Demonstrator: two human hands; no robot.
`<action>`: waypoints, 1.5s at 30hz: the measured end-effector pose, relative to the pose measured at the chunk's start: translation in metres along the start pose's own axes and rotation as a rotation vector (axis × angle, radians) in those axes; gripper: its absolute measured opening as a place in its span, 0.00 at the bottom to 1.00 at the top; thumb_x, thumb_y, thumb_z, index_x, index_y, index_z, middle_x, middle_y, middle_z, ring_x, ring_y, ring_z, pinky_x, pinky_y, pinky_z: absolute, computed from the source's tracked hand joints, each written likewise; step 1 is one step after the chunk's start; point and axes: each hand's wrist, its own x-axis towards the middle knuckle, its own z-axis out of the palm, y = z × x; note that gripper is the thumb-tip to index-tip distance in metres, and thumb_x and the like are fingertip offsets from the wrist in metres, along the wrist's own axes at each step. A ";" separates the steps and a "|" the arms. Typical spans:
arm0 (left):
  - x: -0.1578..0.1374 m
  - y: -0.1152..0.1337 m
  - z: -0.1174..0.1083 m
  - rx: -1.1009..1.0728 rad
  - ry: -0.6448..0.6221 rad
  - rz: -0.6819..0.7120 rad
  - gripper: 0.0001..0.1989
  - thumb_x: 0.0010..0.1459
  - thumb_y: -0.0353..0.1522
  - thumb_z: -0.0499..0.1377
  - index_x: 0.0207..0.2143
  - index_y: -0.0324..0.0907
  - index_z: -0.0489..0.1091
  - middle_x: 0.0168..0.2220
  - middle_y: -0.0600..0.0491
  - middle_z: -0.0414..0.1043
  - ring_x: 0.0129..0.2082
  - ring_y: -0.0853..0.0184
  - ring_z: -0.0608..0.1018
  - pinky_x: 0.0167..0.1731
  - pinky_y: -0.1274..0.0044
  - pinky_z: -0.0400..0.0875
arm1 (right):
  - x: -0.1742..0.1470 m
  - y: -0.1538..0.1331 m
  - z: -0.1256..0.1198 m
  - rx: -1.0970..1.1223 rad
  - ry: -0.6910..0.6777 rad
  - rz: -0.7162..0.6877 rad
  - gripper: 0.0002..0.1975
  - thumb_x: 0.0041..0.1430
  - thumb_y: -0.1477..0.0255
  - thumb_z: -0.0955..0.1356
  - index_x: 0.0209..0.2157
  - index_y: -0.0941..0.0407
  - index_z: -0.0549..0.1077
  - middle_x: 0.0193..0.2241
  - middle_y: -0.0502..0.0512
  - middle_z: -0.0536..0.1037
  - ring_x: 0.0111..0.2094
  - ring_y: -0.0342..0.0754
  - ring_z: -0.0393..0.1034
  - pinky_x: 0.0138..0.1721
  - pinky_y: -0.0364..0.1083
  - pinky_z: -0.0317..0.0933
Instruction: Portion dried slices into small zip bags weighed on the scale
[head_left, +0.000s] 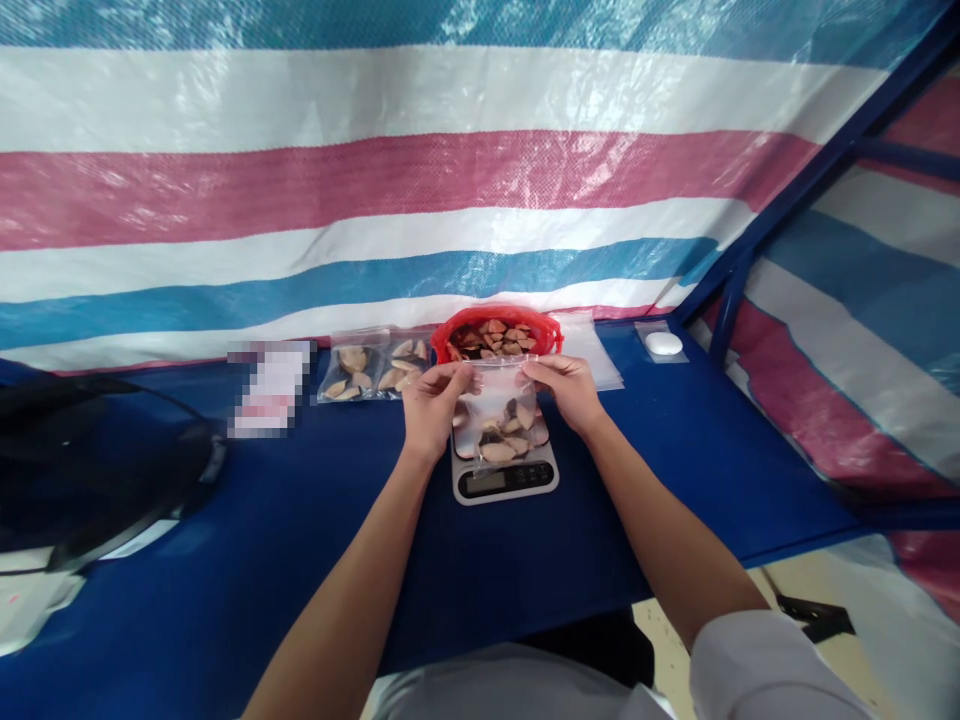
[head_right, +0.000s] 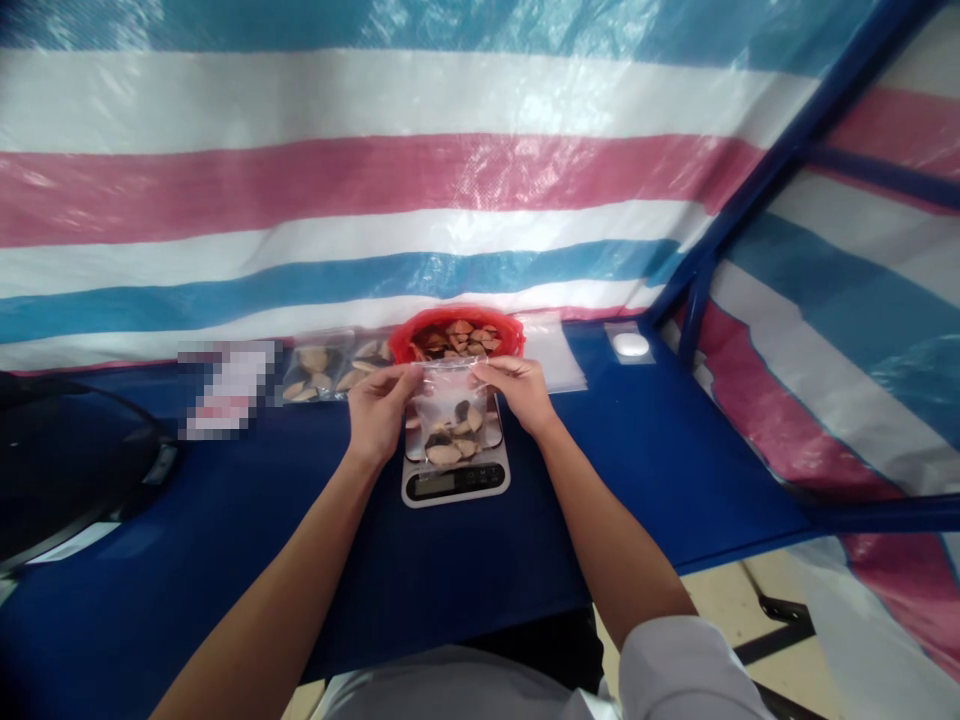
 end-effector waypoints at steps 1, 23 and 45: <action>0.000 0.000 0.000 -0.007 -0.002 0.014 0.14 0.51 0.43 0.71 0.32 0.40 0.81 0.27 0.52 0.80 0.26 0.67 0.79 0.24 0.78 0.73 | 0.000 0.000 0.000 0.003 -0.009 0.005 0.15 0.43 0.58 0.79 0.25 0.55 0.82 0.25 0.52 0.82 0.23 0.44 0.72 0.26 0.45 0.69; -0.004 0.005 0.002 0.043 -0.049 0.055 0.13 0.48 0.41 0.72 0.30 0.40 0.81 0.26 0.52 0.80 0.26 0.67 0.79 0.30 0.77 0.75 | -0.004 0.001 0.004 -0.184 -0.080 -0.168 0.13 0.51 0.57 0.76 0.25 0.53 0.83 0.27 0.51 0.83 0.29 0.47 0.75 0.33 0.46 0.69; 0.002 0.008 -0.004 0.071 -0.086 0.025 0.16 0.46 0.42 0.74 0.31 0.39 0.82 0.25 0.51 0.80 0.26 0.67 0.79 0.30 0.76 0.75 | -0.001 -0.003 -0.002 -0.165 -0.108 -0.170 0.15 0.53 0.55 0.75 0.31 0.53 0.84 0.30 0.52 0.84 0.32 0.48 0.76 0.33 0.46 0.71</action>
